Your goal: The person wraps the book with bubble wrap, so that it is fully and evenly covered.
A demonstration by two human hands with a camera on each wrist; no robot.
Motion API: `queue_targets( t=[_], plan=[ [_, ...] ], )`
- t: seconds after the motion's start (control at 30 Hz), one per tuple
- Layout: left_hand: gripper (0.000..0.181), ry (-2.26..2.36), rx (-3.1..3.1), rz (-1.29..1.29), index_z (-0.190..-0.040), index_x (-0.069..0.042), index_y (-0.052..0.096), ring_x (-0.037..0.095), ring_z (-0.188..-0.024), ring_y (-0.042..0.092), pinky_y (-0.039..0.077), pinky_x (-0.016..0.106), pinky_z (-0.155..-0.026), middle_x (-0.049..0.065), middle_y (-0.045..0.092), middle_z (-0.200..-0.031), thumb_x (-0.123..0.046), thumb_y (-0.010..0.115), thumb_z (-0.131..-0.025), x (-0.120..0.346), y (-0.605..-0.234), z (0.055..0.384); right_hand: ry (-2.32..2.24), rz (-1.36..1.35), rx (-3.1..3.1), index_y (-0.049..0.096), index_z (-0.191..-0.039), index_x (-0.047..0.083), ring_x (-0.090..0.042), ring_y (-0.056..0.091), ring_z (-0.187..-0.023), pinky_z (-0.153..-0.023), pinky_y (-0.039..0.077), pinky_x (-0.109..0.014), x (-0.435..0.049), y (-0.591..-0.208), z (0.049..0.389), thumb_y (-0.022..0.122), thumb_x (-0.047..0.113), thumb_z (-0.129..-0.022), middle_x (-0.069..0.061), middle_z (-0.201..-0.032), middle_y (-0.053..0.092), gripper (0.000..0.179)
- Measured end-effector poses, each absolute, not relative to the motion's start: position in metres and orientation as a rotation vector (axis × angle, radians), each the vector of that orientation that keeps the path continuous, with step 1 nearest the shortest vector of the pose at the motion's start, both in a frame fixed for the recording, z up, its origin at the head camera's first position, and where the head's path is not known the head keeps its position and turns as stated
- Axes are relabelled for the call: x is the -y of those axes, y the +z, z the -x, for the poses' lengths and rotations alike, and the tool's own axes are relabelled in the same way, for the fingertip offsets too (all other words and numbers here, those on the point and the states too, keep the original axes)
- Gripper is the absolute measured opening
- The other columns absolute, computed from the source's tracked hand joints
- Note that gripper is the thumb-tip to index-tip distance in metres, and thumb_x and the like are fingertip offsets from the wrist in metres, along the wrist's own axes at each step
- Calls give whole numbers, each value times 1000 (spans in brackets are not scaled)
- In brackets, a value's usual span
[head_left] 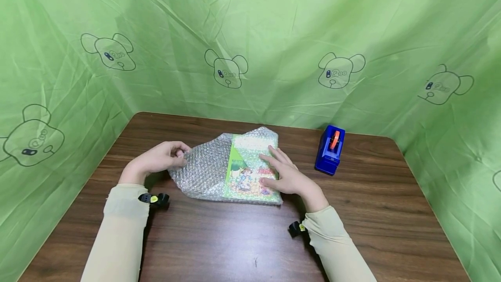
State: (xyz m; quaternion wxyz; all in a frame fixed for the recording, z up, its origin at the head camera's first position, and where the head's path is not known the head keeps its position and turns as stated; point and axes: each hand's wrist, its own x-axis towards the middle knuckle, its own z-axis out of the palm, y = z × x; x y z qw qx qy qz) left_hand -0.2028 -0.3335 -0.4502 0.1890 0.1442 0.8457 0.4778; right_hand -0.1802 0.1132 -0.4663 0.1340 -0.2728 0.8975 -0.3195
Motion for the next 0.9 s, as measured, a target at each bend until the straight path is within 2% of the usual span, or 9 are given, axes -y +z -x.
queue_targets(
  t=[0.17, 0.3, 0.47, 0.63, 0.77, 0.9],
  plan=[
    [33, 1400, -2397, -450, -134, 6, 65, 15, -85, 59, 57, 27, -74, 7, 54, -96, -2, 70, -103, 323, -441, 202, -926, 791, -2601, 41, -170, 15, -46, 0, -167, -121, 9, -87, -113, -467, 180, 73, 36, -106, -16, -184, 8, 75],
    [34, 1406, -2392, -449, -137, 5, 65, 16, -87, 59, 58, 28, -76, 7, 54, -97, -5, 69, -104, 317, -431, 199, -922, 798, -2604, 41, -171, 15, -46, 0, -167, -121, 9, -87, -114, -469, 181, 73, 38, -107, -16, -184, 8, 75],
    [42, 1366, -2332, -439, -140, 6, 59, 18, -86, 60, 61, 31, -72, 9, 54, -97, -1, 73, -101, 316, -425, 196, -913, 798, -2610, 40, -171, 16, -45, 0, -168, -122, 10, -86, -115, -470, 181, 73, 39, -106, -15, -184, 8, 76],
    [51, 1306, -2247, -460, -143, 4, 50, 25, -85, 66, 65, 43, -71, 10, 56, -92, 1, 74, -97, 316, -417, 188, -909, 799, -2615, 40, -171, 16, -45, 1, -168, -122, 10, -85, -114, -470, 182, 73, 39, -106, -15, -184, 9, 76],
    [44, 1286, -2261, -481, -139, 3, 53, 32, -80, 70, 65, 46, -70, 14, 60, -91, 1, 70, -98, 317, -409, 183, -911, 804, -2616, 40, -171, 16, -45, 1, -168, -122, 10, -85, -114, -471, 182, 73, 39, -107, -15, -184, 9, 76],
    [33, 1307, -2312, -530, -135, 1, 58, 31, -78, 68, 65, 44, -70, 15, 59, -93, 0, 67, -103, 312, -399, 179, -915, 805, -2611, 40, -171, 16, -45, 1, -168, -122, 10, -86, -114, -471, 182, 72, 39, -107, -15, -184, 8, 76]
  ],
)
